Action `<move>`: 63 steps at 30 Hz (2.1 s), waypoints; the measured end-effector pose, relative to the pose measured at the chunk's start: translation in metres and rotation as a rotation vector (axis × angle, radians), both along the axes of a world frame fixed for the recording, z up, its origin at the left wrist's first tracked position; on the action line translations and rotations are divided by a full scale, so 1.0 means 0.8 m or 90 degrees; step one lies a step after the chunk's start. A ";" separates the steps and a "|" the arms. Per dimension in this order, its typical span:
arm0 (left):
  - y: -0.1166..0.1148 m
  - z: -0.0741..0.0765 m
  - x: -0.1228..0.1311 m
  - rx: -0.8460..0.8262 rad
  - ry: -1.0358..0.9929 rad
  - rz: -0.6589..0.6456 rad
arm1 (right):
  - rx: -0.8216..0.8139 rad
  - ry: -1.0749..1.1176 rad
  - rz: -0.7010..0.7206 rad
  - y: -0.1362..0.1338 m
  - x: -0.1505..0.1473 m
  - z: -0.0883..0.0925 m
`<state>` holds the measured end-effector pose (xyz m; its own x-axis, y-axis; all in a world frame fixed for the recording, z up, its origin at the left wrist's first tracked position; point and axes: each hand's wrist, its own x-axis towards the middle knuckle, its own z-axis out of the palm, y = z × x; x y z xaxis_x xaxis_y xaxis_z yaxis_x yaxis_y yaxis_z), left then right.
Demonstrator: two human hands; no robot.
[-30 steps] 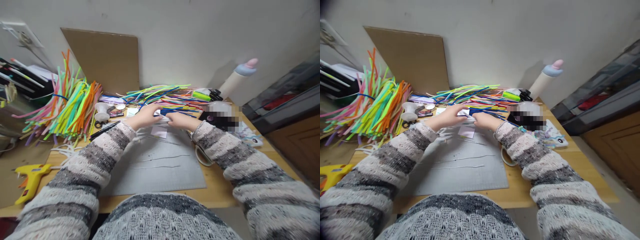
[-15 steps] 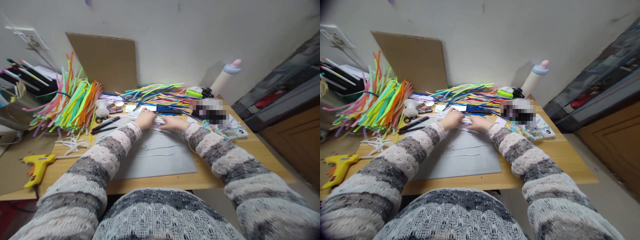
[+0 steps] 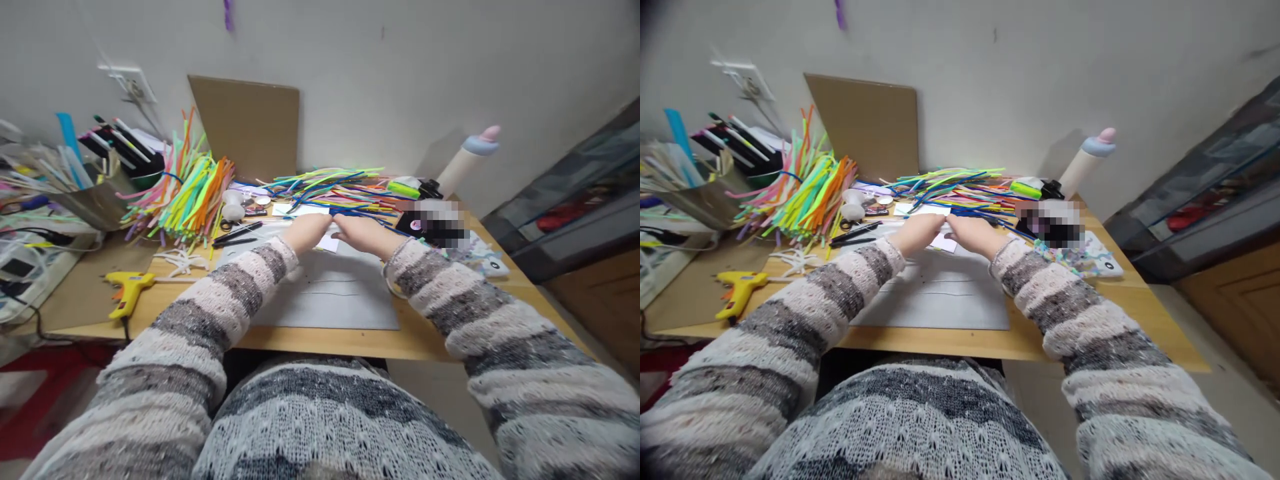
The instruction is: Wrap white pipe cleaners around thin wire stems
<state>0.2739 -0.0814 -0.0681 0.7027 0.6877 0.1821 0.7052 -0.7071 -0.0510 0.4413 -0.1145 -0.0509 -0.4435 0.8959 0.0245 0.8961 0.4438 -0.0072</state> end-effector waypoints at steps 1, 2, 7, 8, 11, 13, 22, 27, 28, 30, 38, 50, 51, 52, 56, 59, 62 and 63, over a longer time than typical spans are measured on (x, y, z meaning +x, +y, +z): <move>-0.008 0.004 -0.005 0.001 0.001 -0.001 | 0.021 -0.021 0.017 -0.006 0.001 0.003; -0.017 0.007 -0.011 0.003 0.003 -0.003 | 0.041 -0.048 0.035 -0.012 0.002 0.005; -0.075 0.011 -0.049 0.022 0.029 -0.001 | 0.088 -0.123 0.137 -0.045 0.009 0.008; -0.089 0.008 -0.056 0.024 0.029 0.006 | 0.091 -0.126 0.161 -0.053 0.009 0.006; -0.131 -0.003 -0.075 0.012 0.033 0.004 | 0.082 -0.123 0.218 -0.079 0.005 -0.001; -0.154 -0.010 -0.086 0.008 0.037 0.000 | 0.071 -0.110 0.264 -0.094 0.004 -0.005; -0.184 -0.003 -0.132 -0.016 0.057 0.030 | 0.088 -0.064 0.251 -0.097 0.048 -0.028; -0.169 0.014 -0.164 -0.010 0.075 0.192 | 0.132 0.056 -0.045 -0.060 0.097 -0.049; -0.166 0.017 -0.169 -0.011 0.070 0.236 | 0.135 0.102 -0.099 -0.051 0.103 -0.052; -0.162 0.022 -0.176 -0.022 0.054 0.312 | 0.106 0.199 -0.146 -0.032 0.111 -0.059; -0.159 0.018 -0.206 -0.086 -0.019 0.494 | -0.008 0.138 -0.061 -0.002 0.063 -0.057; -0.167 0.008 -0.230 -0.115 -0.153 0.554 | -0.018 0.141 -0.012 0.023 -0.049 -0.089; -0.168 0.006 -0.233 -0.124 -0.161 0.548 | -0.019 0.139 -0.022 0.022 -0.049 -0.092; -0.169 0.003 -0.237 -0.133 -0.170 0.543 | -0.020 0.138 -0.033 0.022 -0.050 -0.094; -0.169 -0.004 -0.247 -0.151 -0.197 0.532 | -0.041 0.135 -0.055 0.024 -0.051 -0.096; -0.168 -0.006 -0.251 -0.155 -0.202 0.535 | -0.057 0.131 -0.051 0.026 -0.051 -0.093; -0.168 -0.008 -0.251 -0.169 -0.208 0.542 | -0.063 0.118 -0.043 0.026 -0.050 -0.090; -0.168 -0.008 -0.251 -0.177 -0.209 0.543 | -0.064 0.112 -0.043 0.026 -0.050 -0.089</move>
<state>0.0732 -0.2160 -0.0746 -0.1121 0.9931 0.0332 0.9380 0.0947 0.3336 0.4012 -0.0938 -0.1223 -0.3790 0.9254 0.0056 0.9050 0.3718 -0.2067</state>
